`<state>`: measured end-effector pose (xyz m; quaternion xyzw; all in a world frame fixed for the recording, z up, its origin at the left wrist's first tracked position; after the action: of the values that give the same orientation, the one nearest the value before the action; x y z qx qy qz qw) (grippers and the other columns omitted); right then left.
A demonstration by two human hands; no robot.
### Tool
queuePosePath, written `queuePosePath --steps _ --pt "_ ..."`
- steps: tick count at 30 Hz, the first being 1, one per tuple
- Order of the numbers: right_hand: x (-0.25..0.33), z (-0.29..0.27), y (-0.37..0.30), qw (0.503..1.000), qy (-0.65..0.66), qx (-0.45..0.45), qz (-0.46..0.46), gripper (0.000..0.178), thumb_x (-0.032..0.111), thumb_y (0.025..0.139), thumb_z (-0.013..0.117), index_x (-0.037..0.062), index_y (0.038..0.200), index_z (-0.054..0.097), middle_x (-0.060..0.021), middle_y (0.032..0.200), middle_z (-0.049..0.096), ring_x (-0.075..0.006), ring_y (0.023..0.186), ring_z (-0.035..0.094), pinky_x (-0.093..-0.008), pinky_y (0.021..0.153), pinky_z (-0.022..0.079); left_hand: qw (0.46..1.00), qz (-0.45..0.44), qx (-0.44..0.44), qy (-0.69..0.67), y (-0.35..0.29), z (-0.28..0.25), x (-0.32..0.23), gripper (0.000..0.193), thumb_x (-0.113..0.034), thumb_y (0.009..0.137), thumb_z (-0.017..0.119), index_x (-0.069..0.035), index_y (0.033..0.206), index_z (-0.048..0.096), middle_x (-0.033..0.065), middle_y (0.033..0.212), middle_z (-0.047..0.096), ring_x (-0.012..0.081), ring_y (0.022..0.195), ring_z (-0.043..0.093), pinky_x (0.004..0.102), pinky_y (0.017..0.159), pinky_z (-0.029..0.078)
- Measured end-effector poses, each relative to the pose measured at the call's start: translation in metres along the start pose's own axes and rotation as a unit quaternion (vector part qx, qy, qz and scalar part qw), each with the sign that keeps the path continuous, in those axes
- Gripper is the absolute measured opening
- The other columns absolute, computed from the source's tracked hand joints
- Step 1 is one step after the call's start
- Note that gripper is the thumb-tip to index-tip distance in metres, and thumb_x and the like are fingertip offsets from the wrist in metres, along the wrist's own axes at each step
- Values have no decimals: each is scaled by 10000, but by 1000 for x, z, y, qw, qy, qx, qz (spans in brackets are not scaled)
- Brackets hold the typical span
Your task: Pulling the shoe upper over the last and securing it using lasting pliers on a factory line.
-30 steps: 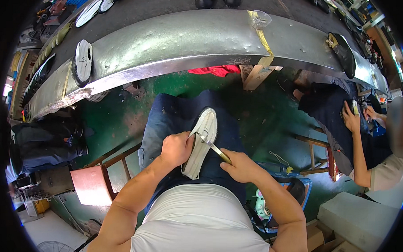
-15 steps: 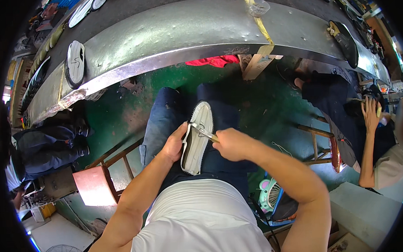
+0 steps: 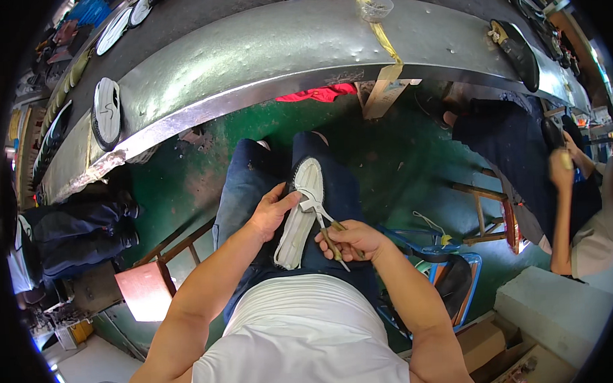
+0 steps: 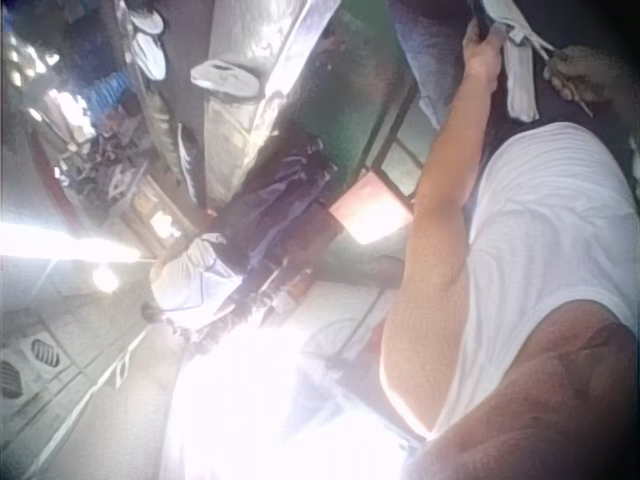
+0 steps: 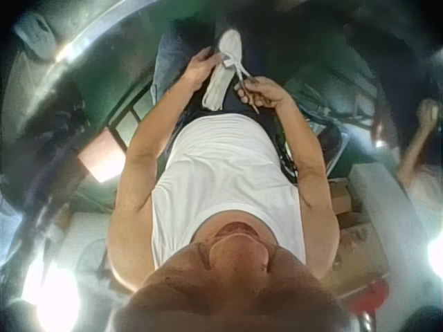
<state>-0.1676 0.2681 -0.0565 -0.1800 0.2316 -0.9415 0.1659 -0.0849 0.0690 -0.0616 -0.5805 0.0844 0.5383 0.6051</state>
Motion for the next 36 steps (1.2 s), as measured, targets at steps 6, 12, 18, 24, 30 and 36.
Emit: queuePosePath --steps 6,12,18,24,30,36 --pt "49 12 -45 955 -263 -122 54 375 223 985 613 -55 1230 554 -137 1027 680 -204 848 689 -293 588 597 993 -36 -70 86 1 5 -4 579 -269 912 709 10 1374 499 133 1214 648 200 1109 616 356 968 489" --pt "82 51 -16 756 -589 -249 -142 370 321 1030 486 -19 955 611 -117 725 656 -224 679 656 -377 674 510 964 -38 -98 244 -5 17 -15 653 -331 862 705 15 1373 492 192 1230 645 272 1109 641 381 954 502" --pt "81 51 -33 742 -617 -260 -14 304 268 980 572 -20 896 626 -100 707 652 -195 615 637 -344 613 514 973 -84 -27 212 -6 4 -29 681 -289 860 742 41 1383 456 200 1282 616 284 1131 633 396 961 512" --pt "38 69 -44 634 -765 -110 -23 361 219 931 615 -14 1202 568 -237 1068 674 -415 973 655 -487 824 518 971 -158 39 173 -5 3 -29 755 -436 847 769 -104 1436 434 82 1339 578 212 1157 537 373 843 395" --pt "18 68 -22 573 -789 -195 -101 345 238 934 630 13 1191 580 -205 1001 670 -396 909 661 -474 762 518 976 -130 18 174 2 -7 -21 775 -366 881 741 56 1427 389 208 1347 568 277 1225 576 399 1007 478" --pt "3 56 -42 612 -750 -236 -84 225 216 935 622 24 1052 608 -193 990 671 -401 909 657 -495 750 510 947 -31 -13 321 -8 -2 -13 743 -385 875 728 79 1375 434 235 1309 587 304 1196 594 379 1014 462"
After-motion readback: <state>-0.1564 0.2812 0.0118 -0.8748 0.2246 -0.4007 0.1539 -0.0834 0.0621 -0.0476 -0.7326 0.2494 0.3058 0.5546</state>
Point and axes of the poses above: each hand's wrist, its own y-axis towards the middle knuckle, its own z-axis out of the palm, x = y × z, the point moved 4 cm from there along y, towards the middle knuckle
